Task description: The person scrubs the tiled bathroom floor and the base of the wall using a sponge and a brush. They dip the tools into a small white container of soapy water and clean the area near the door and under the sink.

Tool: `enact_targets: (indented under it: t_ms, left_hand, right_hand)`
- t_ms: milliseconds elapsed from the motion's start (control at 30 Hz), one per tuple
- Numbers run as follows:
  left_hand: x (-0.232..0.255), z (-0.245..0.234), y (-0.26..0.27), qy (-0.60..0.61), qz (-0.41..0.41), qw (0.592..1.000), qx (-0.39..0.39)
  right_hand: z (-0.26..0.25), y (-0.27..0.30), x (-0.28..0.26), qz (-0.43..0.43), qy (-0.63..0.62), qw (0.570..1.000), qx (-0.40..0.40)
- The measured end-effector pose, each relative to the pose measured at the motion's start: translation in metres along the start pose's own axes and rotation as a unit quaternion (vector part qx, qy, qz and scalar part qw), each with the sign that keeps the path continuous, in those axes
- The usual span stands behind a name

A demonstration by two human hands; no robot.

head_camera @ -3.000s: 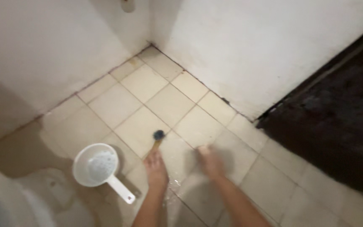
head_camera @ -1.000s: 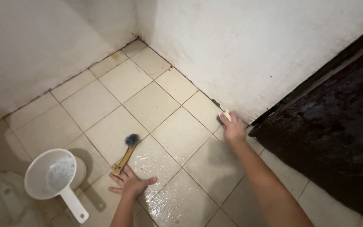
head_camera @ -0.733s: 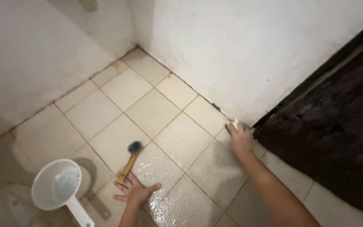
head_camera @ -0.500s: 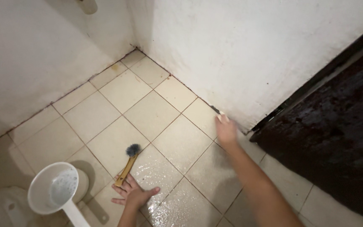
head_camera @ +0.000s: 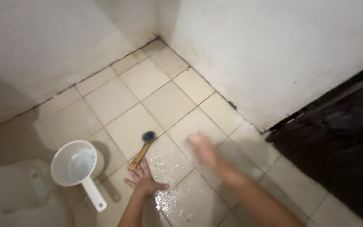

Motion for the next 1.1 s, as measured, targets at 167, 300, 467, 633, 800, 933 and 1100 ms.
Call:
enact_targets:
  t_ms: [167, 300, 467, 633, 800, 933, 1100]
  left_hand:
    - [0.003, -0.001, 0.004, -0.032, -0.003, 0.999, -0.019]
    - [0.006, -0.007, 0.007, -0.026, -0.003, 0.999, -0.029]
    - [0.006, -0.001, 0.007, -0.016, -0.004, 1.000, -0.020]
    - [0.001, -0.001, 0.006, -0.004, 0.008, 1.000, 0.003]
    - [0.003, 0.000, 0.004, 0.015, 0.012, 1.000, -0.002]
    - [0.004, -0.004, 0.006, 0.011, 0.011, 1.000, -0.001]
    - [0.003, -0.004, 0.012, 0.002, 0.019, 1.000, 0.001]
  right_hand:
    - [-0.095, -0.061, 0.053, 0.189, 0.196, 0.942, 0.195]
    - [-0.005, -0.078, 0.038, 0.087, 0.209, 0.967, 0.118]
    - [0.122, -0.017, -0.028, 0.186, 0.043, 0.976, -0.109]
    - [0.046, -0.015, -0.029, -0.049, 0.154, 0.984, -0.076]
    - [-0.025, -0.064, 0.022, 0.042, 0.292, 0.953, 0.064]
    - [0.060, -0.054, 0.008, -0.024, 0.243, 0.969, 0.027]
    - [0.123, 0.017, -0.030, -0.135, 0.191, 0.963, -0.134]
Point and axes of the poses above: each hand's wrist, its own y-axis away from the middle knuckle, its own z-axis out of the palm, x = y × z, the point moved 1 cm from there along -y, towards the middle knuckle, and after that the axes turned 10 degrees about -y, right-handed, at the moved point
